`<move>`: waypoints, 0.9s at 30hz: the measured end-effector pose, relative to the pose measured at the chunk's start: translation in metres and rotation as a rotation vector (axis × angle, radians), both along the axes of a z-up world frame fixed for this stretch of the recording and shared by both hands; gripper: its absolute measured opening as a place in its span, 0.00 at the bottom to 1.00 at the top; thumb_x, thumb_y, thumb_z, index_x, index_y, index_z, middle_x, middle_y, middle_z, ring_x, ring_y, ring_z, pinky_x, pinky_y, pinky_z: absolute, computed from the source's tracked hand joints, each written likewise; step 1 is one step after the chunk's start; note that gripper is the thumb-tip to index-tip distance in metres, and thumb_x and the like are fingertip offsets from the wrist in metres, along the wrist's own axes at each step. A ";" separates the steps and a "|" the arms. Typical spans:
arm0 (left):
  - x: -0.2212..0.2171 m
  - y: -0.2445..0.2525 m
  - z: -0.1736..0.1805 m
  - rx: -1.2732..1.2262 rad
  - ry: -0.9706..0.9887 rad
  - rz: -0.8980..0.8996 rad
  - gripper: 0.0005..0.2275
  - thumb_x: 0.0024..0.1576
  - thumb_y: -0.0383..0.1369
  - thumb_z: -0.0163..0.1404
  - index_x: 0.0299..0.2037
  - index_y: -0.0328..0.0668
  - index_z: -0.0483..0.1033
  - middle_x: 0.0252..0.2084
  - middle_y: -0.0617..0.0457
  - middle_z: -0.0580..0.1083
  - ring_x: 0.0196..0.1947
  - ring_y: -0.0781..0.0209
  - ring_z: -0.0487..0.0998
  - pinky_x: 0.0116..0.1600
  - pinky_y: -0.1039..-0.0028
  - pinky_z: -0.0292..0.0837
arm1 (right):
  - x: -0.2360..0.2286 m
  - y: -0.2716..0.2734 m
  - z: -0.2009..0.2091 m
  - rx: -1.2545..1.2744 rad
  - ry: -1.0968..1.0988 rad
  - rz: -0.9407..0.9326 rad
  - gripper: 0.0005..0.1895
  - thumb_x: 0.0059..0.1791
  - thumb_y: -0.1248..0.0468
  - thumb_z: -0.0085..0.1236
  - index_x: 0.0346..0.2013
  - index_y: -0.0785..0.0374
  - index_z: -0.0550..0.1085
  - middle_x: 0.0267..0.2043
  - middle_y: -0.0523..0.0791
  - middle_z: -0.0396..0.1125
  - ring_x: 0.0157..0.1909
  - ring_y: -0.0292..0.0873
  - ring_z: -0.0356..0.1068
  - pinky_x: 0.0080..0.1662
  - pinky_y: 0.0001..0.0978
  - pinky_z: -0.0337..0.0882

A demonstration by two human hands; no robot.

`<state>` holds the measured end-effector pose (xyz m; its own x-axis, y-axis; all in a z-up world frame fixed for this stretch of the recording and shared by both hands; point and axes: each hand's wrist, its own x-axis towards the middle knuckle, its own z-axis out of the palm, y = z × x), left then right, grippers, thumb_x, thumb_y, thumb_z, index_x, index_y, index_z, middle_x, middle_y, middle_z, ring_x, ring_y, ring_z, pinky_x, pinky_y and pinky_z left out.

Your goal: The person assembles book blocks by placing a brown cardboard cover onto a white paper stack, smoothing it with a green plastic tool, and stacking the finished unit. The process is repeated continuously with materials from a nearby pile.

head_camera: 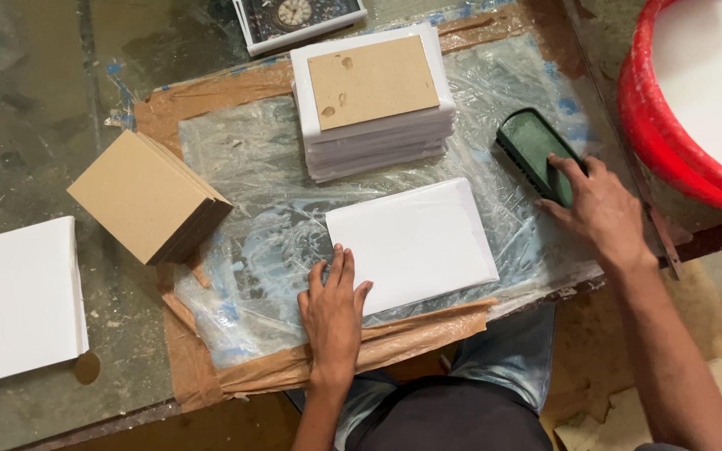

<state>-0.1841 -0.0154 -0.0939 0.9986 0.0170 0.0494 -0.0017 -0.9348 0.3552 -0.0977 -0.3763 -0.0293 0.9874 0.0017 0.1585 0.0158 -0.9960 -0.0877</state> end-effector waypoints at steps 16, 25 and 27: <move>0.006 0.004 -0.004 -0.004 -0.027 -0.007 0.28 0.54 0.44 0.55 0.64 0.46 0.71 0.68 0.60 0.67 0.62 0.48 0.66 0.56 0.57 0.65 | 0.005 0.074 0.011 -0.073 0.324 -0.162 0.47 0.45 0.36 0.61 0.73 0.36 0.50 0.44 0.58 0.67 0.33 0.59 0.75 0.28 0.49 0.77; 0.003 0.003 0.011 -0.011 -0.028 0.001 0.25 0.55 0.42 0.55 0.63 0.45 0.72 0.68 0.59 0.68 0.61 0.49 0.67 0.55 0.56 0.64 | -0.049 0.190 -0.030 0.219 0.128 0.305 0.47 0.42 0.43 0.63 0.73 0.38 0.52 0.43 0.61 0.65 0.30 0.58 0.75 0.29 0.49 0.77; 0.003 0.004 0.009 -0.033 -0.006 0.010 0.25 0.55 0.42 0.55 0.63 0.44 0.72 0.68 0.58 0.68 0.61 0.48 0.66 0.55 0.55 0.63 | -0.041 0.155 -0.031 0.054 0.372 0.068 0.49 0.46 0.43 0.60 0.78 0.34 0.46 0.46 0.58 0.65 0.32 0.57 0.75 0.31 0.49 0.77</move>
<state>-0.1810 -0.0117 -0.0845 0.9981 0.0286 0.0550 0.0051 -0.9224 0.3862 -0.1391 -0.2217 -0.0608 0.9754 0.0709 -0.2087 0.0392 -0.9876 -0.1522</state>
